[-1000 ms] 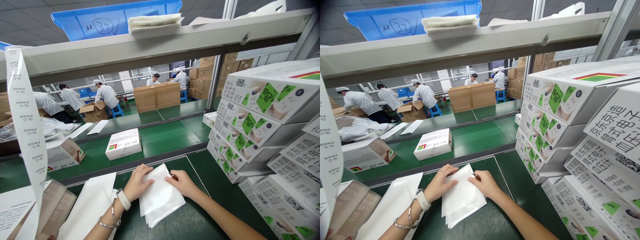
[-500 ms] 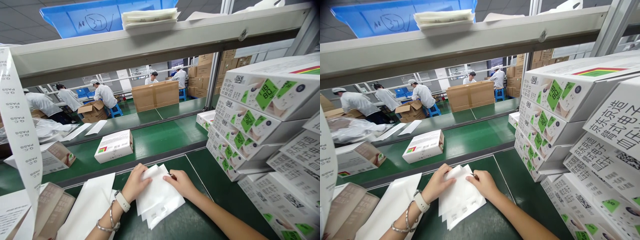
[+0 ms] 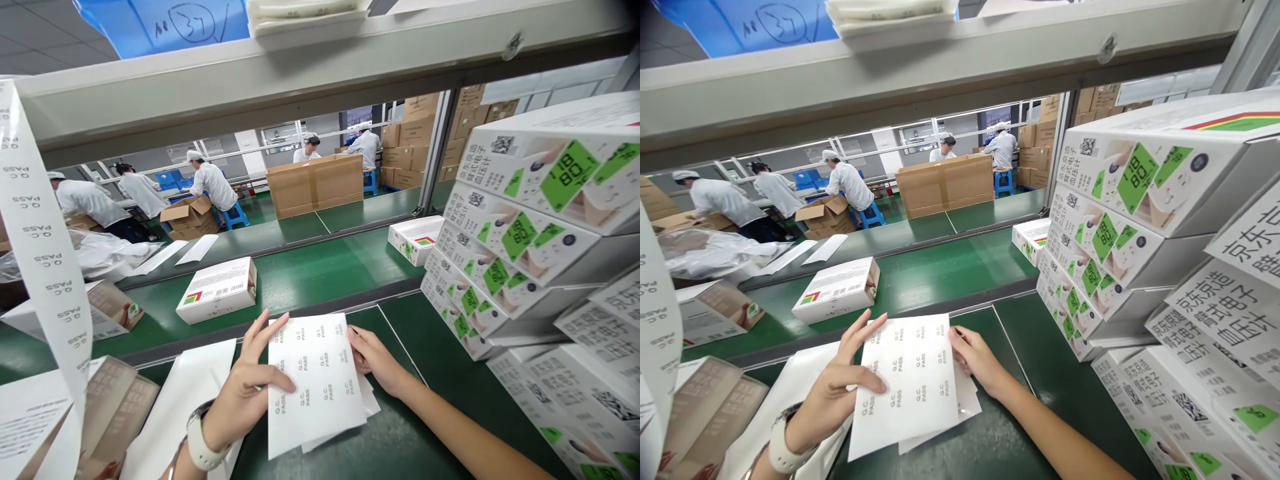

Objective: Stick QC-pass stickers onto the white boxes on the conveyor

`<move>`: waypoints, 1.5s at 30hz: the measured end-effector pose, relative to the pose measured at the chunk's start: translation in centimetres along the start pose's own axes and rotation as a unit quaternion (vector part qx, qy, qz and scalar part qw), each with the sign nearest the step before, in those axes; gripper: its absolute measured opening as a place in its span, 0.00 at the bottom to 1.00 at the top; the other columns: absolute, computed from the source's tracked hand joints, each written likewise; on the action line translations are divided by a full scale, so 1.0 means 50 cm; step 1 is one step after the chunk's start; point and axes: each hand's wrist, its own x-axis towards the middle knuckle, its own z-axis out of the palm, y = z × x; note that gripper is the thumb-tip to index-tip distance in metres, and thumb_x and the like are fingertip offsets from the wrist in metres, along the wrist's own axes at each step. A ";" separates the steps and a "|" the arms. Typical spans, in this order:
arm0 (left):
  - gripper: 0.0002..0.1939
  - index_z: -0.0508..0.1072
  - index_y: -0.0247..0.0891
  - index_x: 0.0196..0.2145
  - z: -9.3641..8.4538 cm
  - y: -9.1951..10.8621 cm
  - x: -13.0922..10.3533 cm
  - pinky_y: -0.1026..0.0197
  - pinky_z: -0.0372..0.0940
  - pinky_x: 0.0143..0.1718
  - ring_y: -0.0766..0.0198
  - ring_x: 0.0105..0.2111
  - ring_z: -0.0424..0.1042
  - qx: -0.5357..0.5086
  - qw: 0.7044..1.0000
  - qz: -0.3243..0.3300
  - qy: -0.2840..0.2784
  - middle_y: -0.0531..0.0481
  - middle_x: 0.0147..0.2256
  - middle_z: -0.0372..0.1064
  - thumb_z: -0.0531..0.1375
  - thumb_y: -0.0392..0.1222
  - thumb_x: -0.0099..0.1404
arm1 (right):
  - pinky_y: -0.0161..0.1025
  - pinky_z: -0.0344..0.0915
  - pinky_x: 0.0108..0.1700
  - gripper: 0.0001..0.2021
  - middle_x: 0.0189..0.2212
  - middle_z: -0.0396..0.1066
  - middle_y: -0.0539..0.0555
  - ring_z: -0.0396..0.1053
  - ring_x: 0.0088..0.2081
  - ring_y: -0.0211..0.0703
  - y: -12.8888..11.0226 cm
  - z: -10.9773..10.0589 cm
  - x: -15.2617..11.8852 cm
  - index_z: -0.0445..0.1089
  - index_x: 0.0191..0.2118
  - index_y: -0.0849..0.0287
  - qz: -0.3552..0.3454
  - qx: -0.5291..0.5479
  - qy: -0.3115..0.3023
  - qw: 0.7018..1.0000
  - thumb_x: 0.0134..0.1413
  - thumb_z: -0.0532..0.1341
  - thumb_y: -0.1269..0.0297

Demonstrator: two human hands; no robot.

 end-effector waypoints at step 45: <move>0.36 0.39 0.39 0.59 0.141 -0.061 -0.091 0.36 0.39 0.52 0.47 0.57 0.40 0.210 0.961 -0.094 -0.152 0.48 0.59 0.36 0.43 0.62 0.60 | 0.34 0.43 0.24 0.09 0.24 0.67 0.50 0.63 0.25 0.38 -0.009 0.054 0.039 0.59 0.28 0.59 -0.192 -0.707 -0.160 0.662 0.53 0.50 0.61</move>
